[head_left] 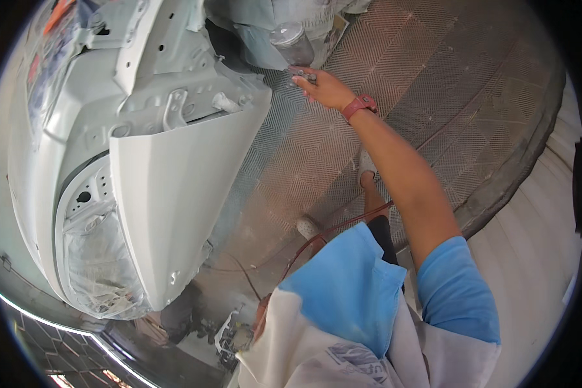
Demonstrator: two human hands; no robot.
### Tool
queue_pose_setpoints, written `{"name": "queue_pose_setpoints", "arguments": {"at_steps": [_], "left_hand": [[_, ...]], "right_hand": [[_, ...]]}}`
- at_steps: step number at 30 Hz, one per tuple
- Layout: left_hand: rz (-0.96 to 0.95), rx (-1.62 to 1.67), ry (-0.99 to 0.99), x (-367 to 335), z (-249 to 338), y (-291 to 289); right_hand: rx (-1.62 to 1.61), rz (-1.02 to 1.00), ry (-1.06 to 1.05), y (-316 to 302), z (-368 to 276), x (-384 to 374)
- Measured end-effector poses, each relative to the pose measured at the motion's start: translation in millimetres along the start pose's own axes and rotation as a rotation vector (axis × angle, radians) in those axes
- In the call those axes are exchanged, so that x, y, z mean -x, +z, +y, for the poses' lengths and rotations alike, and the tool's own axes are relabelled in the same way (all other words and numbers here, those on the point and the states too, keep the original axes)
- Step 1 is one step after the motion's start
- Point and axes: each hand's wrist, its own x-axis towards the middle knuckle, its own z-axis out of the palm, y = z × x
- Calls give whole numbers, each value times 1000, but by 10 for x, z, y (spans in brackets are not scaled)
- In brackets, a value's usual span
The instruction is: The person uses a spray gun to apply white paint to the hood and front fender of a white car. They walk to a paint mixing area, open a can, and pour paint into the spray gun cup before returning to continue spraying the car.
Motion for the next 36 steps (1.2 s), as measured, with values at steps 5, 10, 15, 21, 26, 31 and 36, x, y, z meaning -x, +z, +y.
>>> {"name": "queue_pose_setpoints", "arguments": {"at_steps": [5,10,15,21,26,31,36], "left_hand": [[-346,956,-261,-225,360,274],[-265,343,-51,-240,935,416],[-164,126,111,-212,1523,381],[-65,-8,80,-249,1564,375],[36,0,112,-85,1501,464],[-36,246,-36,118,1396,771],[96,367,-103,425,1057,1344]], "right_hand": [[-194,-318,-78,-123,183,-175],[186,-211,-245,0,556,-562],[404,-133,-187,190,833,-601],[192,-215,-293,55,-196,167],[160,-347,-281,-317,-1532,860],[289,189,-610,-50,-2358,1432],[400,21,-642,256,-2803,1891]]}}
